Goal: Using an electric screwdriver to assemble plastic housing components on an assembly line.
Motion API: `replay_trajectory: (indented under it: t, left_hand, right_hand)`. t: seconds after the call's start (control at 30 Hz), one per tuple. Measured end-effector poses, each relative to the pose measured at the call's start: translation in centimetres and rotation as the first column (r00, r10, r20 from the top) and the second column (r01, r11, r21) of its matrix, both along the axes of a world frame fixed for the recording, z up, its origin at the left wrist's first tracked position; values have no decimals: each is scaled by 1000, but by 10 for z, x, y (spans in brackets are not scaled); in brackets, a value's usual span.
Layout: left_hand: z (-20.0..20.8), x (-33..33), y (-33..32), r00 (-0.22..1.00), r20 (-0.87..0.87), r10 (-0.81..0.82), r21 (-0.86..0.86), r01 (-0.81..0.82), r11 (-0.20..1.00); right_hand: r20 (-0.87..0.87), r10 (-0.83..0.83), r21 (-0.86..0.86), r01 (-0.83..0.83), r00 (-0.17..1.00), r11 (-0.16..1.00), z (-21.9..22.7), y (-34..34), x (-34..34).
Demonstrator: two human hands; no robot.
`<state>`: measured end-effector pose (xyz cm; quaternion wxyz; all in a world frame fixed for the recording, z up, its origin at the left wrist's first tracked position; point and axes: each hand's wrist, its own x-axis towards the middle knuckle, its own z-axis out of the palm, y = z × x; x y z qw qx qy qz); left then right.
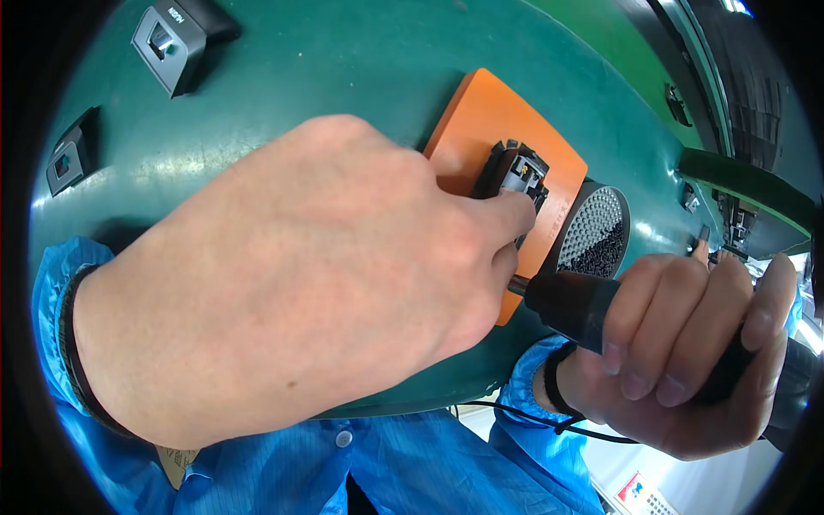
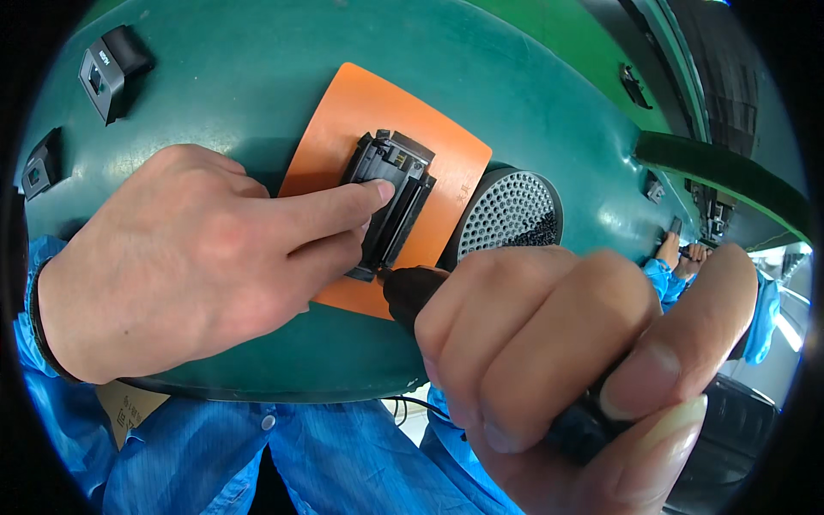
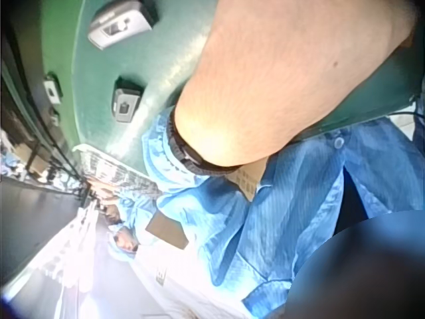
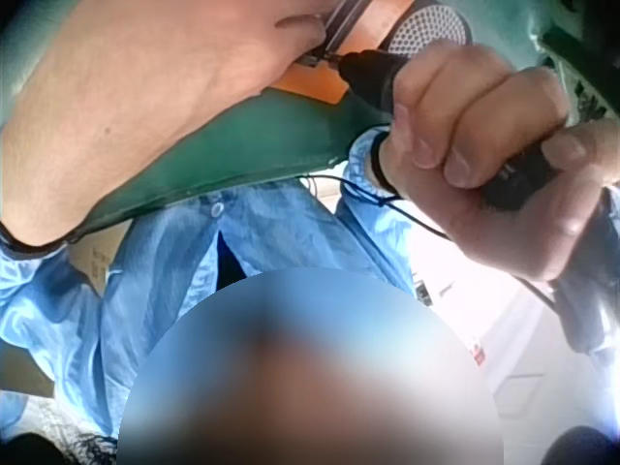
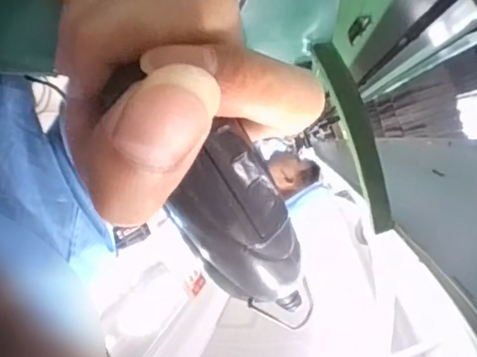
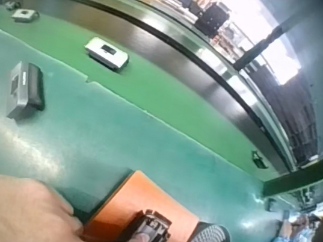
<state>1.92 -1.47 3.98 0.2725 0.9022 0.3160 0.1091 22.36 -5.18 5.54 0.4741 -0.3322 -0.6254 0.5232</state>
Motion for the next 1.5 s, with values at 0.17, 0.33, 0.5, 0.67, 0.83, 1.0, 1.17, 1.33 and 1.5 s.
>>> replay_trajectory:
  t: [0.17,0.33,0.5,0.67,0.83,1.0,1.17,1.33,1.5]
  left_hand:
    - [-2,4,1,1000,2,-8,-3,8,1000]
    - [-7,-1,-4,1000,-10,4,5,-4,1000]
    - [-4,0,-5,998,-43,-35,158,41,987]
    - [-39,-10,-16,996,-48,-79,460,92,883]
    - [-55,-5,-21,959,275,67,220,-130,967]
    - [-22,-6,-15,1000,-13,0,195,2,981]
    - [-39,-13,-18,999,11,-44,352,37,935]
    - [-4,-3,-7,998,46,33,23,-34,999]
    - [-29,-8,-12,996,-32,-86,281,91,956]
  right_hand:
    - [-6,18,-4,-18,1000,1000,0,-2,4]
    - [20,-10,27,9,1000,1000,2,-10,-5]
    - [108,-56,96,46,993,994,-1,-16,-13]
    - [102,-45,77,37,994,996,1,-17,-11]
    - [94,-27,99,17,995,995,-1,-15,-16]
    - [81,-11,109,3,997,994,-3,-14,-20]
    - [56,12,132,-19,998,991,-12,-13,-27]
    - [-35,48,176,-41,998,983,-21,-11,-23]
    - [-281,-38,98,68,959,993,-4,-9,3]
